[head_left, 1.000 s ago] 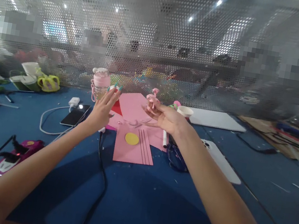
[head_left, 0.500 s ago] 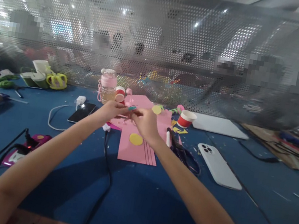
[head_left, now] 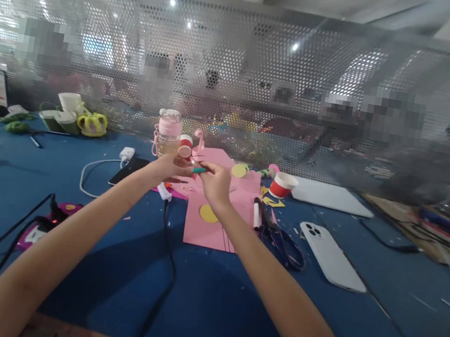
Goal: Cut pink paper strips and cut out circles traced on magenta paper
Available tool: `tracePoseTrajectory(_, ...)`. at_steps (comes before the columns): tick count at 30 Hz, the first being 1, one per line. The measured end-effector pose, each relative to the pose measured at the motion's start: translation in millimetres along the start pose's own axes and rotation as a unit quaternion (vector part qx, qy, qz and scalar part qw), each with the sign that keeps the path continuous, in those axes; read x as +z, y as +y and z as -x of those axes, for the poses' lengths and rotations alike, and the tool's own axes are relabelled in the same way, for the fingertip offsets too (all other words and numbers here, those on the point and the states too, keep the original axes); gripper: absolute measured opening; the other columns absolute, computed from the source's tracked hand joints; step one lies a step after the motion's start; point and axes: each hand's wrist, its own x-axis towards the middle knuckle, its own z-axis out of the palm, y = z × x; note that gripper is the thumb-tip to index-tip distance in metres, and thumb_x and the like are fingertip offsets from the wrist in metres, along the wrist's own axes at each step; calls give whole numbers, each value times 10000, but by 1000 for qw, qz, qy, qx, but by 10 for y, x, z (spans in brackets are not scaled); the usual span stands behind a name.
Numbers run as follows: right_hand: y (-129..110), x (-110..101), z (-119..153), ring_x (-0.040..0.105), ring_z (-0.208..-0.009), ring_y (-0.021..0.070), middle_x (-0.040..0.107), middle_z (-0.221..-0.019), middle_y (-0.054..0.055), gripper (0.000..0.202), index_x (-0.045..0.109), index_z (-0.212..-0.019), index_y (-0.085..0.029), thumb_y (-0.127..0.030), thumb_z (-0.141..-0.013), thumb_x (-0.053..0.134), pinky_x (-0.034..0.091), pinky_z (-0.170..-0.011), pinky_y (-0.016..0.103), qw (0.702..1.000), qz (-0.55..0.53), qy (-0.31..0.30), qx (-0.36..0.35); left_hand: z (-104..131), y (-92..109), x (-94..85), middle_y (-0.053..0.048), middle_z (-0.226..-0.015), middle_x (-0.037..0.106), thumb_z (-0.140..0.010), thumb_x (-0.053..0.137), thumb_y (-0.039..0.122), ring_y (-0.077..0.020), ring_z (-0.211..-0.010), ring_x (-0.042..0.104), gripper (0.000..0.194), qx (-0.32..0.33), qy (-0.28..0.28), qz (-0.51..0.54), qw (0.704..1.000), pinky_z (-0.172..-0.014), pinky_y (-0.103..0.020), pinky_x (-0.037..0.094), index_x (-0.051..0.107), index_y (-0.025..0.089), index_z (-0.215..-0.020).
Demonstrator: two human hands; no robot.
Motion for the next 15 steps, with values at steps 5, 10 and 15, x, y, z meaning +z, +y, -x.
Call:
tracePoseTrajectory(5,18,3,-28,632,-704,180,694,-651,32,264,699,-713,-156,-380,-701,561,475,-674,298,991,-115,-7,67,-62,-111,-11,-42,-798,700,-591,745,307,-130,-722,648,272,-13,-128,1,992,-685,-256,491,675,153,-803)
tracePoseTrajectory(10,-1,-39,-44,622,-660,156,690,-655,28,299,690,-676,-156,-446,-621,638,475,-639,284,978,-182,-29,101,-30,-99,1,-58,-800,713,-585,751,291,-101,-652,633,228,14,-145,6,989,-609,-207,490,694,156,-760)
tracePoseTrajectory(15,-93,-83,-49,623,-687,157,693,-682,29,266,669,-632,-166,-431,-618,656,470,-649,277,973,-206,-47,98,-30,-57,-18,-35,-627,680,-600,726,161,-44,-464,521,64,5,-93,21,995,-480,-169,443,668,137,-606)
